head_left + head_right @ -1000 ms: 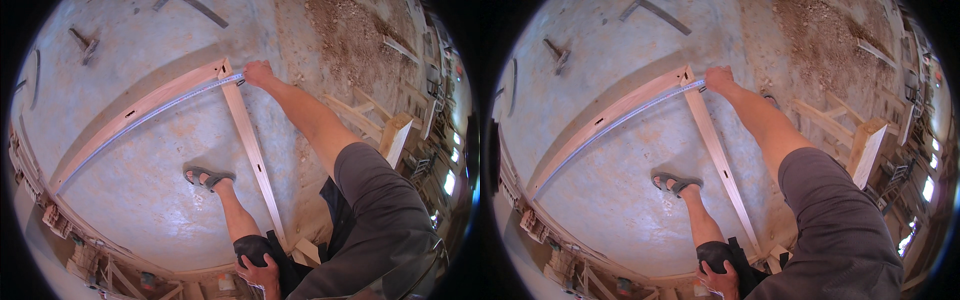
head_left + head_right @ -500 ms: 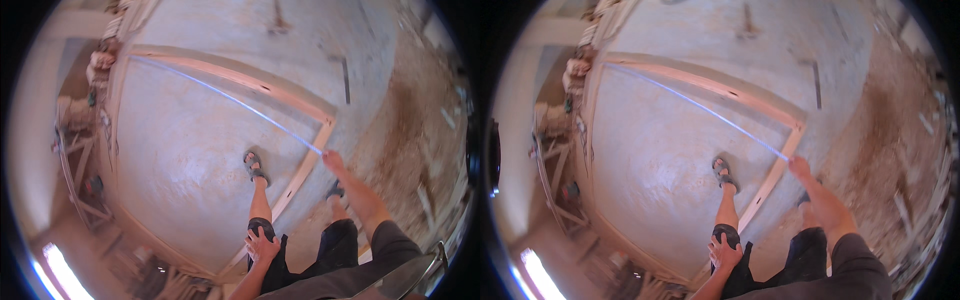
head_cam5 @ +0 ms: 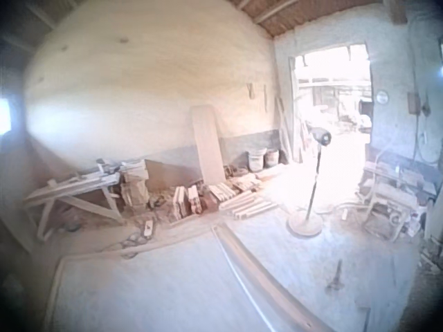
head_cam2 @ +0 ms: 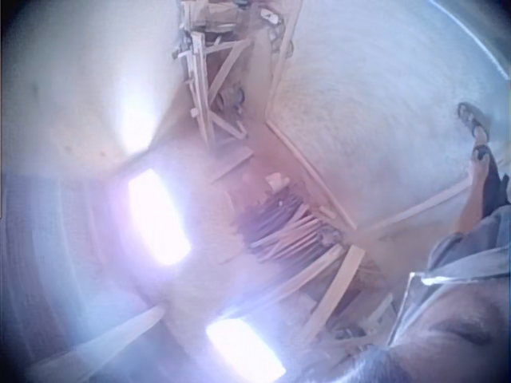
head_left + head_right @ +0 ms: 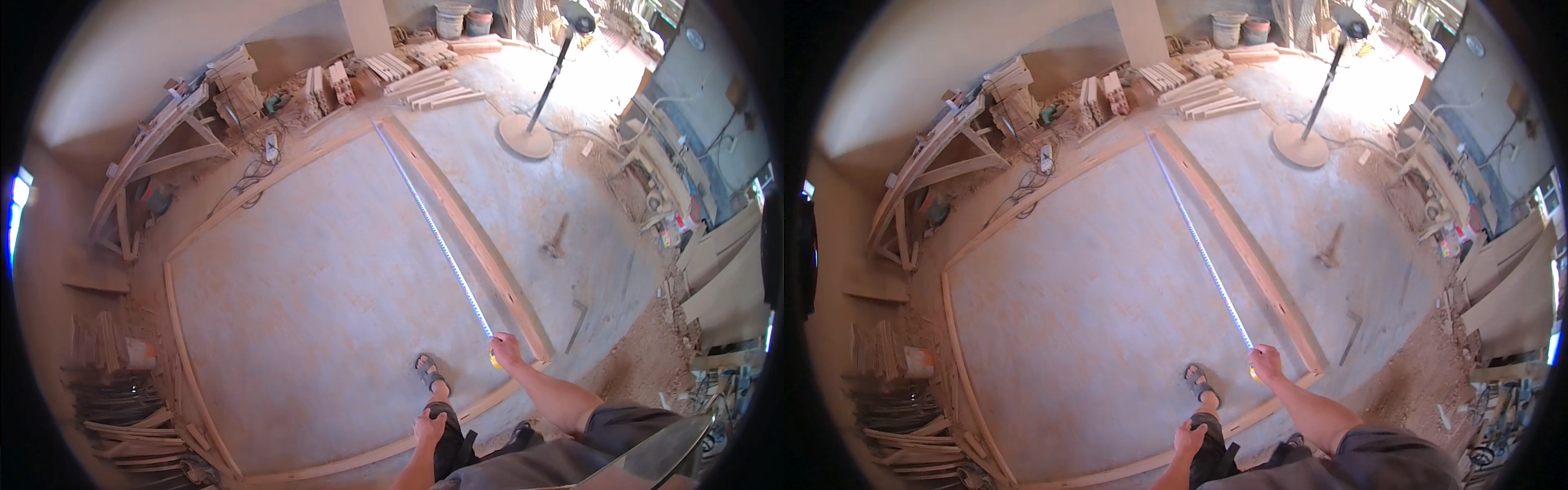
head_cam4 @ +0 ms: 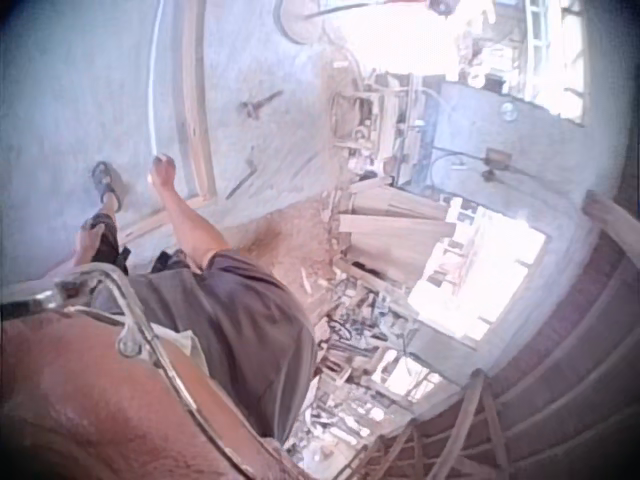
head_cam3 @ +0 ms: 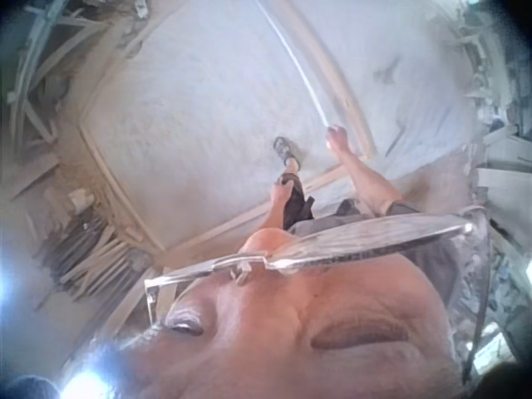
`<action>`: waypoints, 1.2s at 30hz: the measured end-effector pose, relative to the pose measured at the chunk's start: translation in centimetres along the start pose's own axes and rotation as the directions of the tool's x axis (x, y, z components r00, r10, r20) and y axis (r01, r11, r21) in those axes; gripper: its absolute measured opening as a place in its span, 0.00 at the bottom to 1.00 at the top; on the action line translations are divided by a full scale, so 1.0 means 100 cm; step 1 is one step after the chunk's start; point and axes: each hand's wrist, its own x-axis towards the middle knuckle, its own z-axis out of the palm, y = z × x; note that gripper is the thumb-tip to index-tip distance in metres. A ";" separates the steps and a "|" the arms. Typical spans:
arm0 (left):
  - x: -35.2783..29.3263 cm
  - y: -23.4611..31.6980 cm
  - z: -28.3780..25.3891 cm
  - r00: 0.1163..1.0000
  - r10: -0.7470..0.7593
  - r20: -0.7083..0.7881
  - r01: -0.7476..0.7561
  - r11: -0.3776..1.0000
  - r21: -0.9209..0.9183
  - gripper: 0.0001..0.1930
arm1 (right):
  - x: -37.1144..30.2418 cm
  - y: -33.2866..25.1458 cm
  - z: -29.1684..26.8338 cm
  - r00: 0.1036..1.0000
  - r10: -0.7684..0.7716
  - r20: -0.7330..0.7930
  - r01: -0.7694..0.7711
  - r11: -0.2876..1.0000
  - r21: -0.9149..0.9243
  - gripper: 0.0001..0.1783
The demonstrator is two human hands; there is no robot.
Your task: The person measures wooden frame components on the floor using a square, a ruler, and a tape measure, marking specific points with a pencil.
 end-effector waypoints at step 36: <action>0.011 -0.342 -0.690 0.929 -0.327 -0.171 -0.203 -0.068 -0.977 0.08 | -0.410 -0.498 0.732 0.641 0.128 0.757 -0.161 0.986 -0.030 0.05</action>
